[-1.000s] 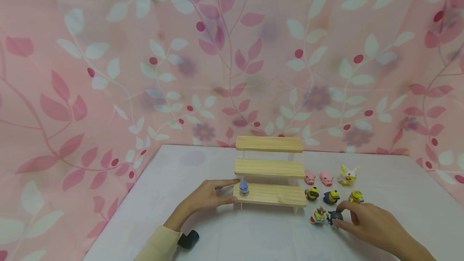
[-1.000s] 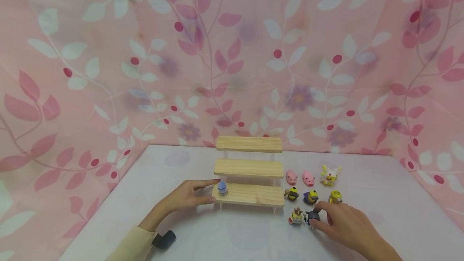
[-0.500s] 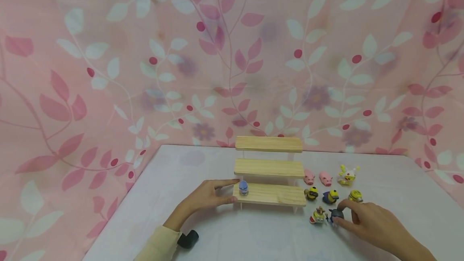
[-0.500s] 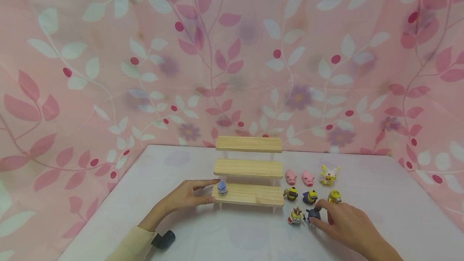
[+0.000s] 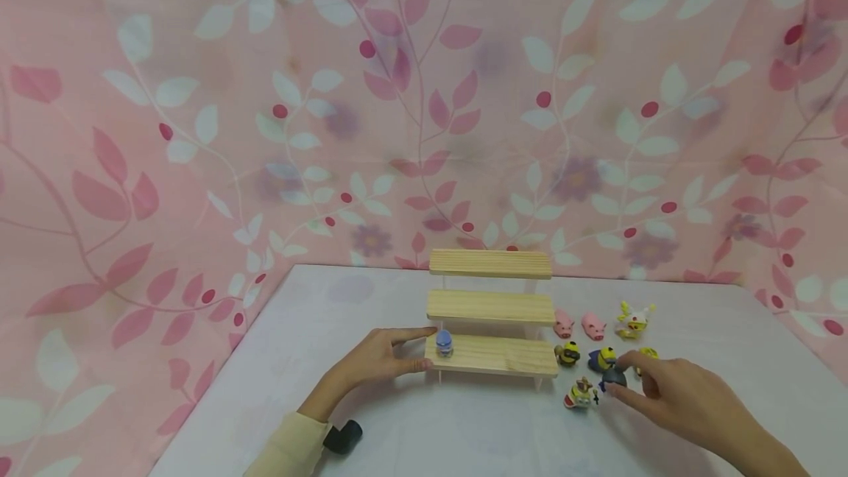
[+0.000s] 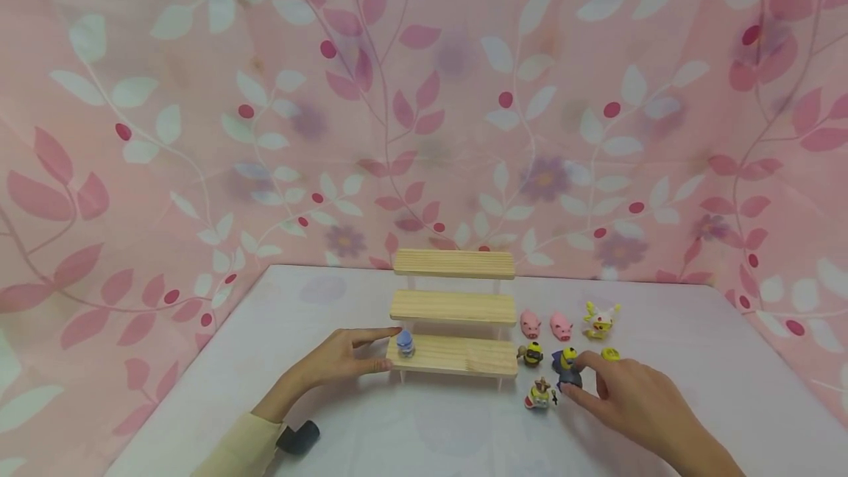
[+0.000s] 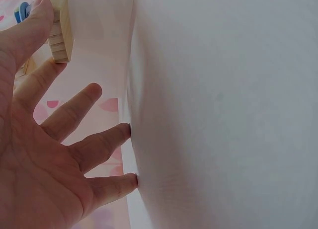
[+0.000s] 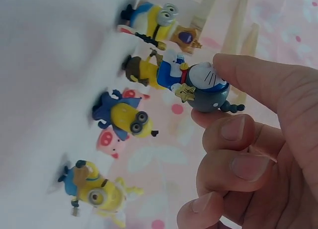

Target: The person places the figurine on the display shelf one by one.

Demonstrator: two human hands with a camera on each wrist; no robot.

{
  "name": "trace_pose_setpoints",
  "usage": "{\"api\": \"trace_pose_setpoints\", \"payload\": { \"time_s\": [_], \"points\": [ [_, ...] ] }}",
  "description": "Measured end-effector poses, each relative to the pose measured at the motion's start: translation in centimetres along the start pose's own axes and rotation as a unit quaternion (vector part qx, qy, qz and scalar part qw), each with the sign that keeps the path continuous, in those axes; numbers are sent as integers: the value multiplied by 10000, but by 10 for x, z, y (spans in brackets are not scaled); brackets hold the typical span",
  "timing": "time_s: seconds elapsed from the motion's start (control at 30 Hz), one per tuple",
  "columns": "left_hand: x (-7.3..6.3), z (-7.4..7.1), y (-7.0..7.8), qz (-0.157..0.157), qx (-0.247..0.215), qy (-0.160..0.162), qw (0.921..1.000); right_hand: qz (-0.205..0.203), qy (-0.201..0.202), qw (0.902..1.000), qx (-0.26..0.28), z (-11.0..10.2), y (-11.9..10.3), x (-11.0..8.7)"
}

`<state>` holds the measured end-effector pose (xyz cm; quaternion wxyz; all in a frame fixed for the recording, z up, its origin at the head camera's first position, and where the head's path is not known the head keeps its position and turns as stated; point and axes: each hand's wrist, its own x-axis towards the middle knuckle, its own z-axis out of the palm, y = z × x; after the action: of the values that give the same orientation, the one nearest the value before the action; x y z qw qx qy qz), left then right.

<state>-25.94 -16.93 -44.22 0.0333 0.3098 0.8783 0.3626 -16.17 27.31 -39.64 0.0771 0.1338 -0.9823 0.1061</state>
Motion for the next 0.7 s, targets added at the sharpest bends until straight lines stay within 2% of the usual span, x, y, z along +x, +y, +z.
{"api": "trace_pose_setpoints", "payload": {
  "time_s": [0.4, 0.7],
  "points": [
    [0, -1, -1, -85, 2, -32, 10000, -564, 797, 9951, 162, -7, -14, 11],
    [1, 0, -3, 132, 62, 0, 9999, -573, 633, 9962, 173, -10, -30, 24]
  ]
}}
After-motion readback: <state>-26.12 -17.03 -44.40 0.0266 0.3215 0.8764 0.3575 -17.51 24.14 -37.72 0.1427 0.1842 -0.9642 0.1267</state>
